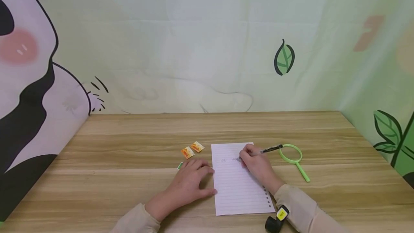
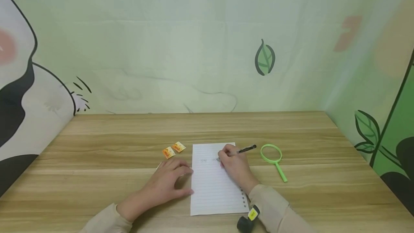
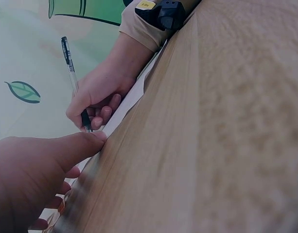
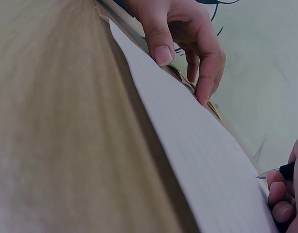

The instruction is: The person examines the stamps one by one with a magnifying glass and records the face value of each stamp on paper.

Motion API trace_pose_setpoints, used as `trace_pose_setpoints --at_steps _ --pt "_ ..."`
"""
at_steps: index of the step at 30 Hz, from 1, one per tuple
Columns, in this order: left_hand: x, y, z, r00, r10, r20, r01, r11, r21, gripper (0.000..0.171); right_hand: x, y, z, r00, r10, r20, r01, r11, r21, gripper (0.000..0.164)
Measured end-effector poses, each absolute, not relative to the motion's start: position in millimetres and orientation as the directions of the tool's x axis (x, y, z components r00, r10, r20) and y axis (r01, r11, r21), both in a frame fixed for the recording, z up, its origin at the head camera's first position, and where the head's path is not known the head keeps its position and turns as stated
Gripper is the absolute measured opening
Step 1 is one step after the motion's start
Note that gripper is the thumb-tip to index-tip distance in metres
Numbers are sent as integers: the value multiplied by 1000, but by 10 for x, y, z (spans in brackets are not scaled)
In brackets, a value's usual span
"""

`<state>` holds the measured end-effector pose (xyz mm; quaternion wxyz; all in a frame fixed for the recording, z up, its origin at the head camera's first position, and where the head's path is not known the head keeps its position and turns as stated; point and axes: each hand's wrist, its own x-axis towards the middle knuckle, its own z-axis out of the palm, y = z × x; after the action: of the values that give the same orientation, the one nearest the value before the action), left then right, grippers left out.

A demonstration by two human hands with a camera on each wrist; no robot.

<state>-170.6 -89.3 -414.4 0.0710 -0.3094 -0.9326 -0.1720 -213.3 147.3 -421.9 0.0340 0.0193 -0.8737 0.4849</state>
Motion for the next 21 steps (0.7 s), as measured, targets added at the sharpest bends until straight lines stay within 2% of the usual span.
trace_pose_setpoints --at_steps 11,21 --pt "-1697 -897 -4139 -801 551 232 598 749 285 48 -2139 1468 -4232 -996 -9 87 -79 532 -843 17" --pt "-1700 -898 -4152 -803 549 231 596 749 290 48 -2138 1487 -4215 -996 3 85 -73 486 -871 24"
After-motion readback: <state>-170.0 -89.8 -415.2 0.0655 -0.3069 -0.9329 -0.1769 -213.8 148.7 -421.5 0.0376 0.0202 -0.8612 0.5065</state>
